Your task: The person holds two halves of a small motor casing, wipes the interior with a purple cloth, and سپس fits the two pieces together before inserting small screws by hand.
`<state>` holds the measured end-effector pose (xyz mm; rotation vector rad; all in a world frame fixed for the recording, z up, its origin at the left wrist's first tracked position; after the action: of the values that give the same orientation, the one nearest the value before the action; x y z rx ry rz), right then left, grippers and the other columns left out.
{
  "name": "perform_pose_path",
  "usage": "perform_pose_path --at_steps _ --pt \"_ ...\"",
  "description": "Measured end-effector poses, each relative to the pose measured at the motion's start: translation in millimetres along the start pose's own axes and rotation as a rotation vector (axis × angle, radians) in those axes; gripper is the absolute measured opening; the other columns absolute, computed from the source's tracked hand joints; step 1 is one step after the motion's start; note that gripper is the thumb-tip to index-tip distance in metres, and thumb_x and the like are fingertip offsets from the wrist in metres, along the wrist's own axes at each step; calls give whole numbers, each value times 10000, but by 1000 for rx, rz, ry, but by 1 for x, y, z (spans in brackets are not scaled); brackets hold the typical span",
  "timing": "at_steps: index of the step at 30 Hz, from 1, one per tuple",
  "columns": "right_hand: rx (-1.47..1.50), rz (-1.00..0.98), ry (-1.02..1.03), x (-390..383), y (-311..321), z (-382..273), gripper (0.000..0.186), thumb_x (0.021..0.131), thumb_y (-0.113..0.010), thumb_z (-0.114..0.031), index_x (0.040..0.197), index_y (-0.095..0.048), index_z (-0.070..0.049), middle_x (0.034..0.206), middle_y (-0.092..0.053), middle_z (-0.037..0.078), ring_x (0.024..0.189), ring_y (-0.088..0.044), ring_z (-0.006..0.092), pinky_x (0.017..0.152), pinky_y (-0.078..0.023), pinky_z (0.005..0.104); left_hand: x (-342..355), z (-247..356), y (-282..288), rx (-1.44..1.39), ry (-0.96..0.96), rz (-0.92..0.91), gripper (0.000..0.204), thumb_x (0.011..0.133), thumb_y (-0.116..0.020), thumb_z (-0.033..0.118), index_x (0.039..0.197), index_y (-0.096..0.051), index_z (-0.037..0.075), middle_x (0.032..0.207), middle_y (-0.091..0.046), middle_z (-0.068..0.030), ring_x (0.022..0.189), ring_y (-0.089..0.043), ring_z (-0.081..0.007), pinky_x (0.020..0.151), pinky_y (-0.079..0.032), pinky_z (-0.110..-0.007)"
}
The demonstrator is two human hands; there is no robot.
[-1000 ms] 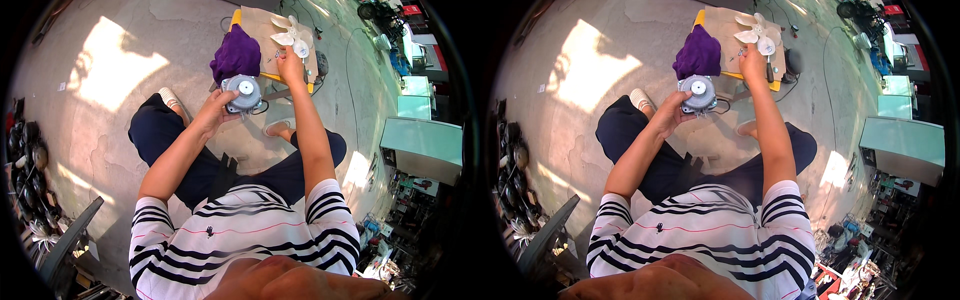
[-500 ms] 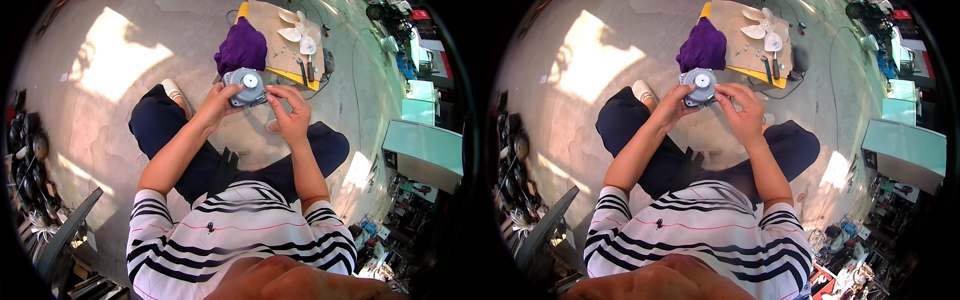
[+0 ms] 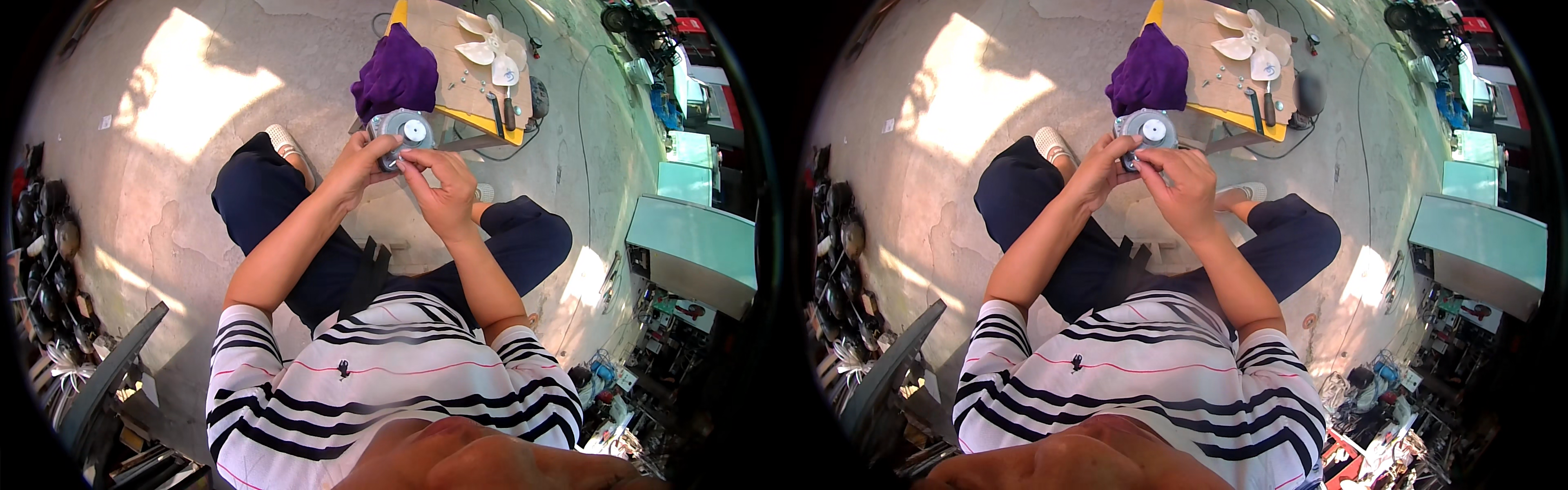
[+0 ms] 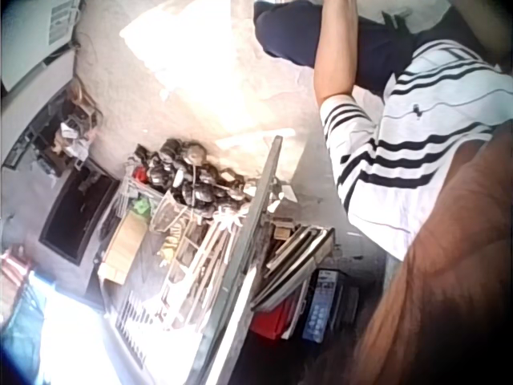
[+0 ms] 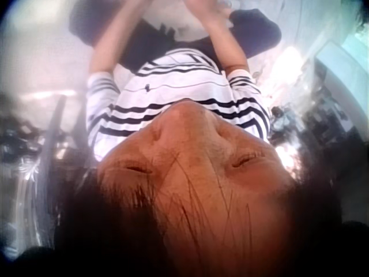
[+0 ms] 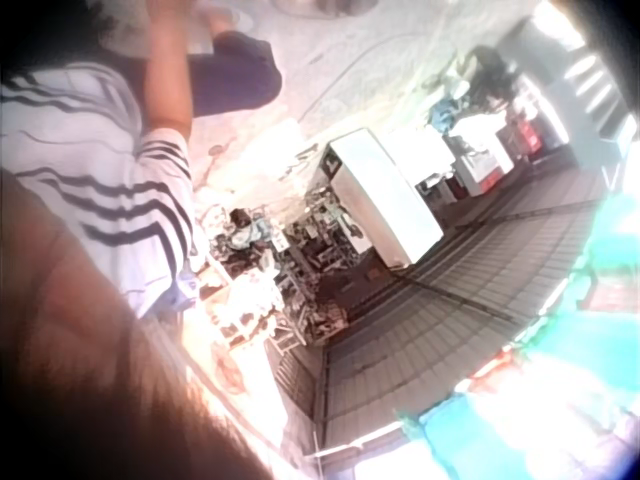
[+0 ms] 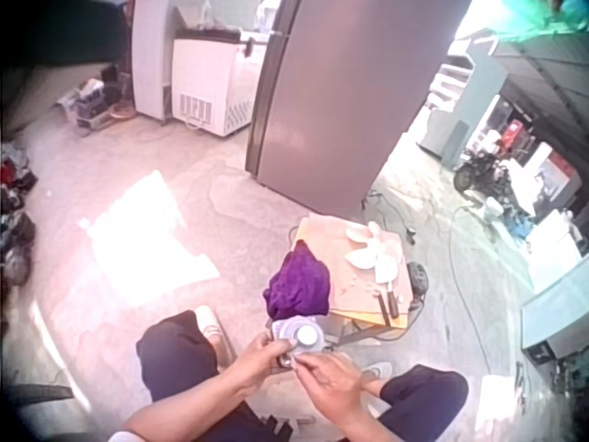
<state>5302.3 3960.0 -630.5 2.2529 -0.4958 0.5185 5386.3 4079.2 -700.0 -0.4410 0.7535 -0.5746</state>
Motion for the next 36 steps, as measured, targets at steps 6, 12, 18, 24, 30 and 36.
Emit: perform_pose_path --at_steps 6,12,18,24,30,36 --pt "-34 -21 14 -2 -1 -1 202 746 -800 -63 926 -715 -93 813 -700 24 722 -653 204 669 -453 336 2 1 -2 28 -81 20 537 824 -749 342 1150 -509 -10 1021 -602 -60 903 -614 -119 817 -491 -274" --pt "-97 16 109 -7 -1 4 221 714 -809 -80 912 -724 -126 840 -648 7 750 -607 223 661 -432 347 1 4 -2 60 -118 4 396 841 -715 352 1008 -636 2 896 -641 -39 836 -609 -103 798 -486 -289" --pt "-209 -114 193 -13 6 -3 212 748 -797 -51 946 -735 -99 853 -629 35 789 -589 229 704 -453 337 5 4 -3 30 -134 -55 378 864 -688 352 1012 -672 4 915 -678 -46 854 -639 -116 831 -496 -304" --pt "-50 57 -116 -21 12 7 273 841 -732 -80 1109 -681 -73 1024 -623 85 896 -581 191 818 -462 317 11 -2 2 -14 -102 -88 461 865 -698 314 1151 -579 -27 1054 -648 -83 975 -633 -134 898 -487 -308" --pt "344 65 -588 -25 20 49 463 922 -685 -166 1332 -526 -22 1236 -595 83 1045 -551 131 912 -440 297 7 0 -3 19 -88 -125 581 850 -714 289 1253 -446 -33 1184 -565 -114 1101 -590 -169 944 -469 -316" --pt "684 -145 -845 -18 43 58 529 972 -624 -308 1401 -490 -28 1319 -591 85 1221 -523 159 995 -411 328 5 0 1 136 -77 -179 636 846 -713 304 1312 -430 -24 1206 -563 -114 1106 -584 -168 945 -465 -322"
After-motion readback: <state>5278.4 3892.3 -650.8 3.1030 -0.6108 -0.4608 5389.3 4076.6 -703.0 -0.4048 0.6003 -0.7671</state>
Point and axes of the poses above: each hand's wrist, its own x-axis towards the middle knuckle, its own y-axis out of the back of the hand, z = x × y, the point moved 2 cm from there along x, towards the middle knuckle
